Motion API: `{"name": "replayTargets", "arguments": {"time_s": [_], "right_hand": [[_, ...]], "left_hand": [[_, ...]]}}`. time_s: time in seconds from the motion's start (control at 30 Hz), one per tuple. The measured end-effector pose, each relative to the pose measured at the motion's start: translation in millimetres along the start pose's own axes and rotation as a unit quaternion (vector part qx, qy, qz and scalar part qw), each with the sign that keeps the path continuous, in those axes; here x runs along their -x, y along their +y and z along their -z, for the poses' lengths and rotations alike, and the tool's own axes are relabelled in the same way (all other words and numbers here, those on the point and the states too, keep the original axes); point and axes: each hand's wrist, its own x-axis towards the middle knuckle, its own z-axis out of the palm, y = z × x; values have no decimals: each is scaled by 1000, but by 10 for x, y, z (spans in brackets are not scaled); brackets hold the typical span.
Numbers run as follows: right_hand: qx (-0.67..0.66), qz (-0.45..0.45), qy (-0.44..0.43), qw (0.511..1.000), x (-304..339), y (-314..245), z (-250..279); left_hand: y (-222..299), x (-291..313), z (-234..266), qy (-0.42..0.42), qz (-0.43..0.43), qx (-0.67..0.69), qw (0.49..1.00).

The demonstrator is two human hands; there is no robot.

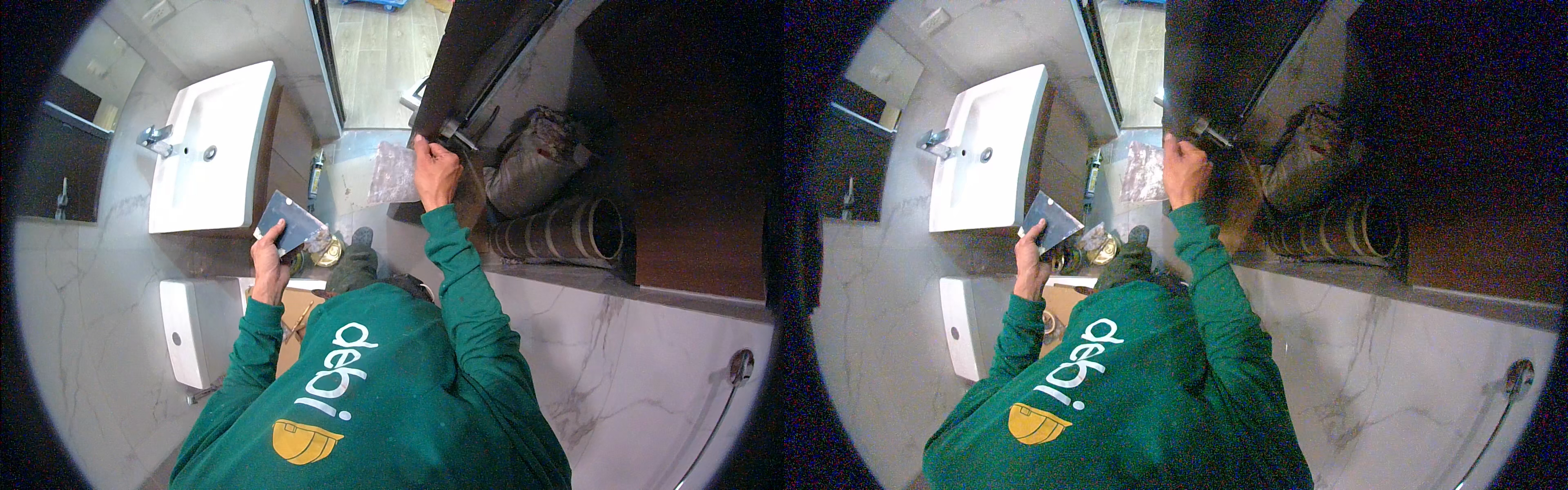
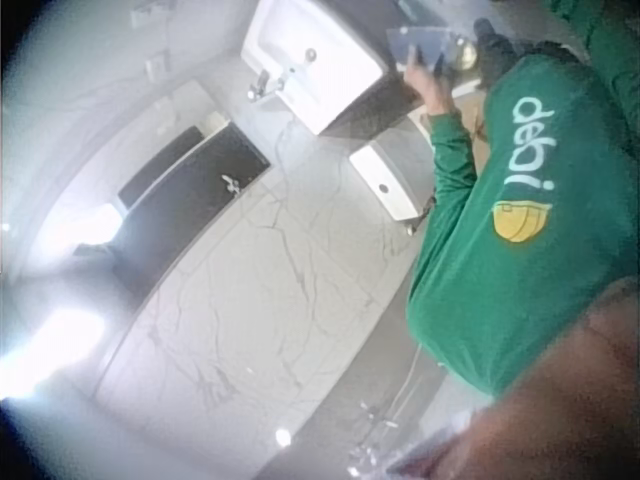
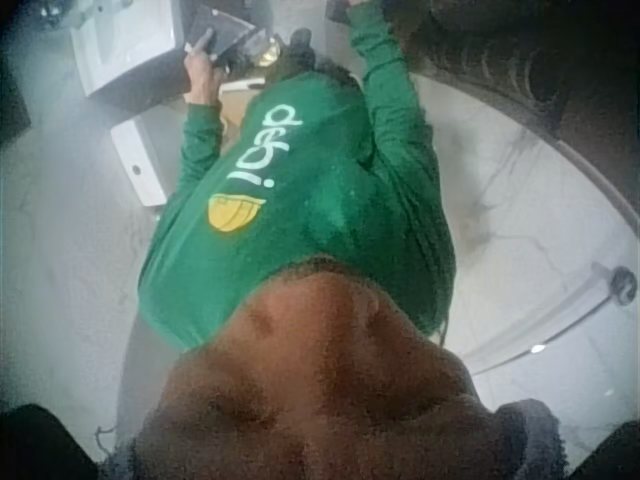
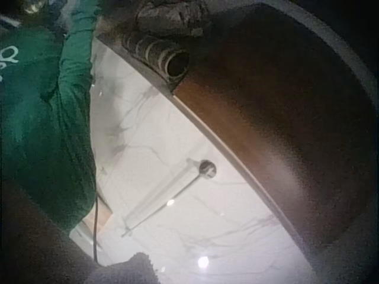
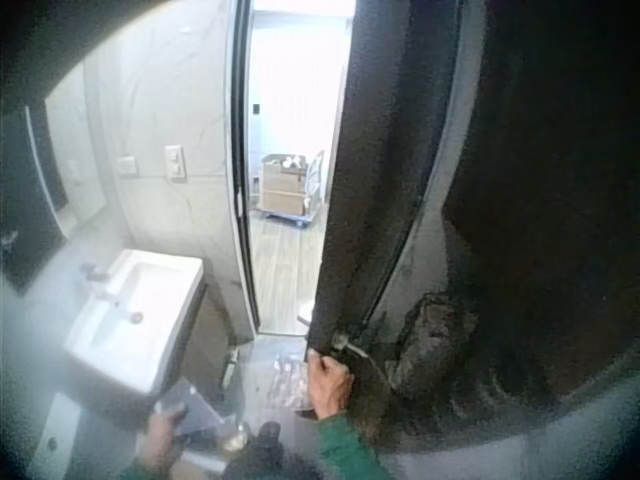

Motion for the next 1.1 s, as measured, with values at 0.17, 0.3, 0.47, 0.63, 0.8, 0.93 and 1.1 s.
{"name": "replayTargets", "arguments": {"time_s": [0.17,0.3,0.47,0.63,0.8,0.93,1.1], "right_hand": [[-13,34,7,999,75,41,-49],[46,9,-24,999,132,48,-62],[45,16,-7,999,69,-13,-102],[61,37,-3,997,83,11,-141],[48,67,34,996,213,92,-204],[82,40,-18,996,340,117,-218],[35,42,-5,999,328,63,-334]], "left_hand": [[-14,-27,30,13,8,4,1000],[-20,-63,52,11,9,-1,1000],[-40,-74,87,-2,20,7,1000],[-98,-89,158,3,28,33,999],[-169,-155,322,14,22,51,998],[-266,-184,445,16,28,77,996],[-355,-212,444,19,32,90,995]]}}
